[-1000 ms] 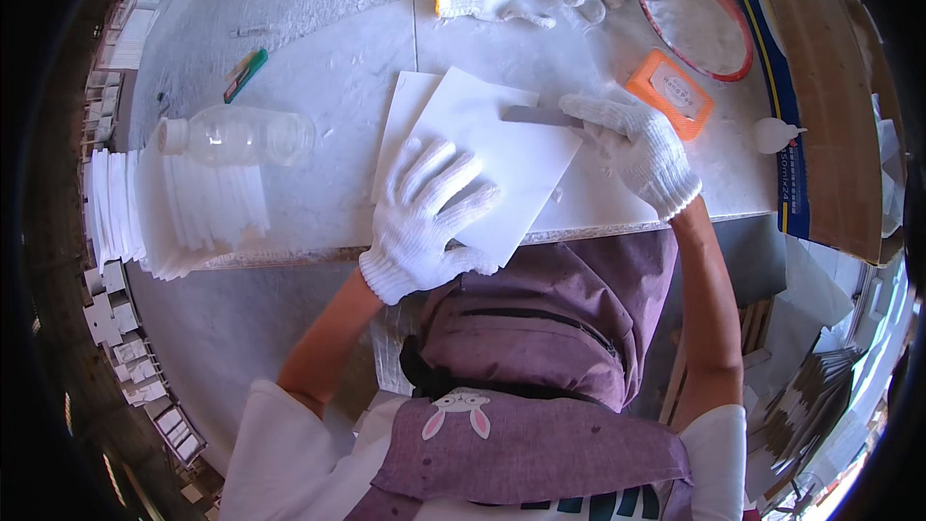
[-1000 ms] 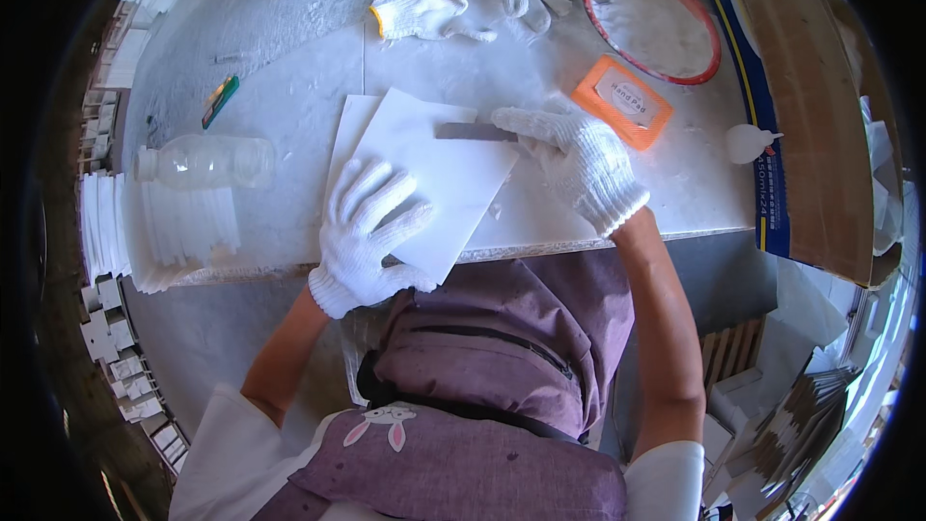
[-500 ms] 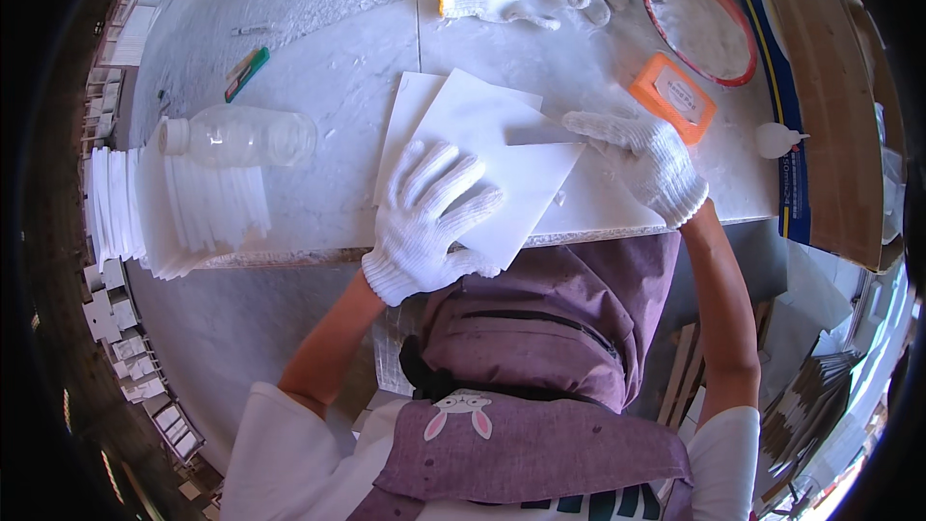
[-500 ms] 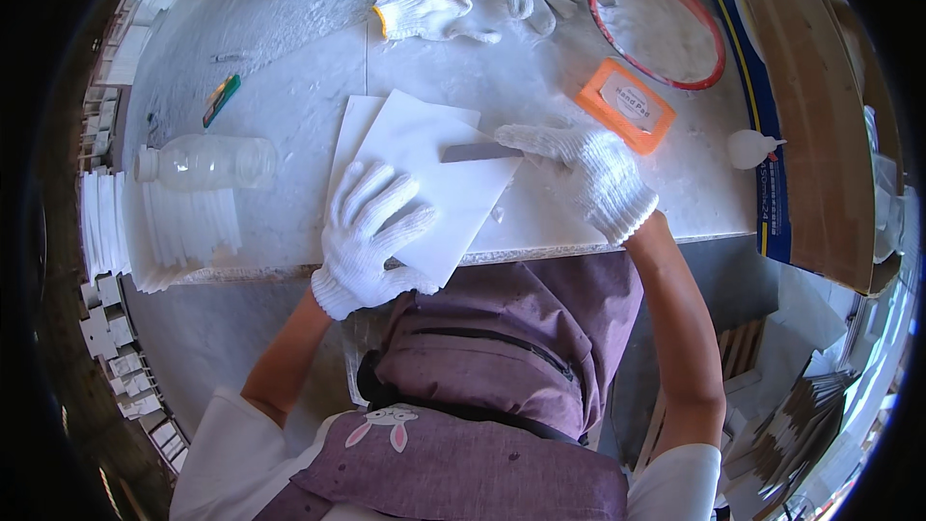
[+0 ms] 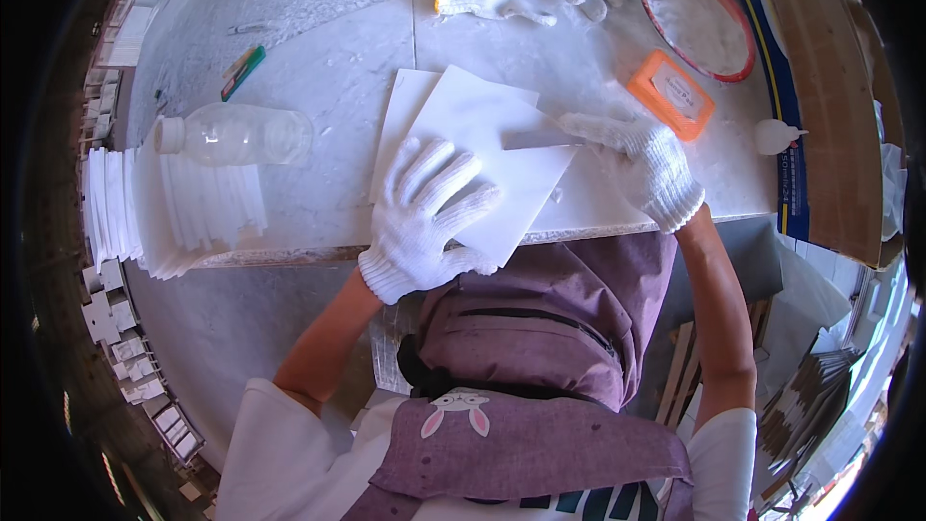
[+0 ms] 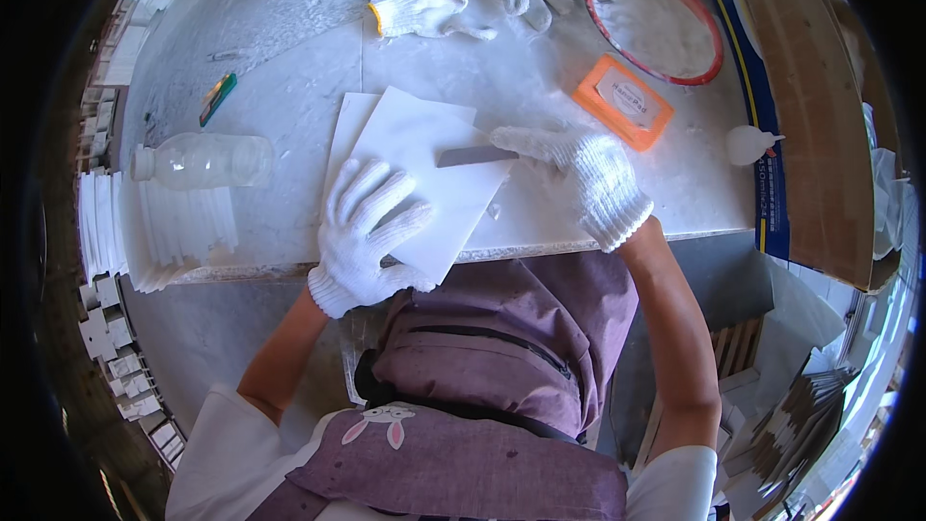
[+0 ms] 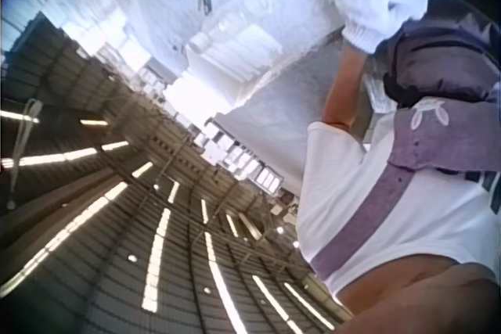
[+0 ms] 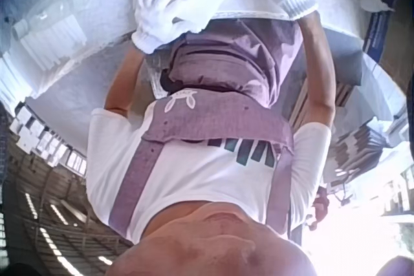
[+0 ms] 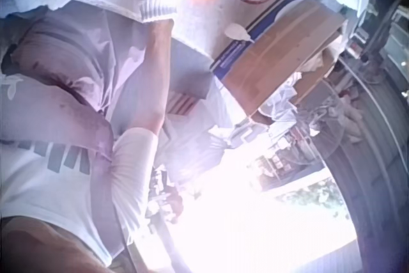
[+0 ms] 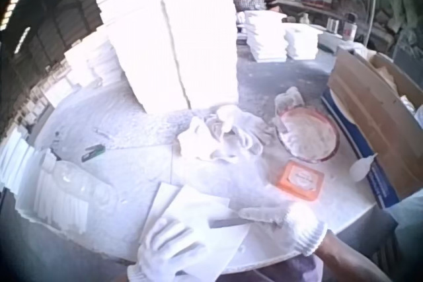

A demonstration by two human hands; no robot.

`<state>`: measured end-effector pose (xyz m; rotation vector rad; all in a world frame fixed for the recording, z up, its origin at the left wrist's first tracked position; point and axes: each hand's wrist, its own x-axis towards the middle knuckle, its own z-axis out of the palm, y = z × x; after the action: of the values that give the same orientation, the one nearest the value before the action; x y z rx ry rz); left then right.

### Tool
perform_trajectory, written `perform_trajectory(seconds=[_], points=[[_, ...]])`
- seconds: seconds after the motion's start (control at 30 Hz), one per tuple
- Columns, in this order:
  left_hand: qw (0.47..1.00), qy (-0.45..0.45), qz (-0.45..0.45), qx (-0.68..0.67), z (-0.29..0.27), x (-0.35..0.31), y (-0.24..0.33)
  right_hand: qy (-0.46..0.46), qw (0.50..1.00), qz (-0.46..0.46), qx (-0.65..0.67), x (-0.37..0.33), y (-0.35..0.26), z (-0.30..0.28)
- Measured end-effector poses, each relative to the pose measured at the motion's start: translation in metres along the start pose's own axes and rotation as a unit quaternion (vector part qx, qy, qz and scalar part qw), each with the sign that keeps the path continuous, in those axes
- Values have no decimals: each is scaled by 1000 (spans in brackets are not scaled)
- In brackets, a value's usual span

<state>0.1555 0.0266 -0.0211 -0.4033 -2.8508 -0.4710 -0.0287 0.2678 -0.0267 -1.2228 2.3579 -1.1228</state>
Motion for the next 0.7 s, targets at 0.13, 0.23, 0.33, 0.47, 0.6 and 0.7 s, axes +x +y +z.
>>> perform_trajectory(seconds=[0.13,0.23,0.33,0.47,0.6,0.7], points=[[1000,-3,-5,8,0,-1,0,30,999,15,-23,9,-7,2],[1000,-5,-3,1,0,1,0,64,998,-2,8,-4,-8,6],[999,-13,13,33,0,-1,-1,29,1000,10,-7,-6,-11,5],[999,3,17,29,1,0,-1,26,1000,5,1,9,-3,2],[1000,6,9,11,0,0,0,41,999,7,15,-5,-10,10],[1000,9,19,18,1,1,-1,22,1000,17,7,-3,-14,4]])
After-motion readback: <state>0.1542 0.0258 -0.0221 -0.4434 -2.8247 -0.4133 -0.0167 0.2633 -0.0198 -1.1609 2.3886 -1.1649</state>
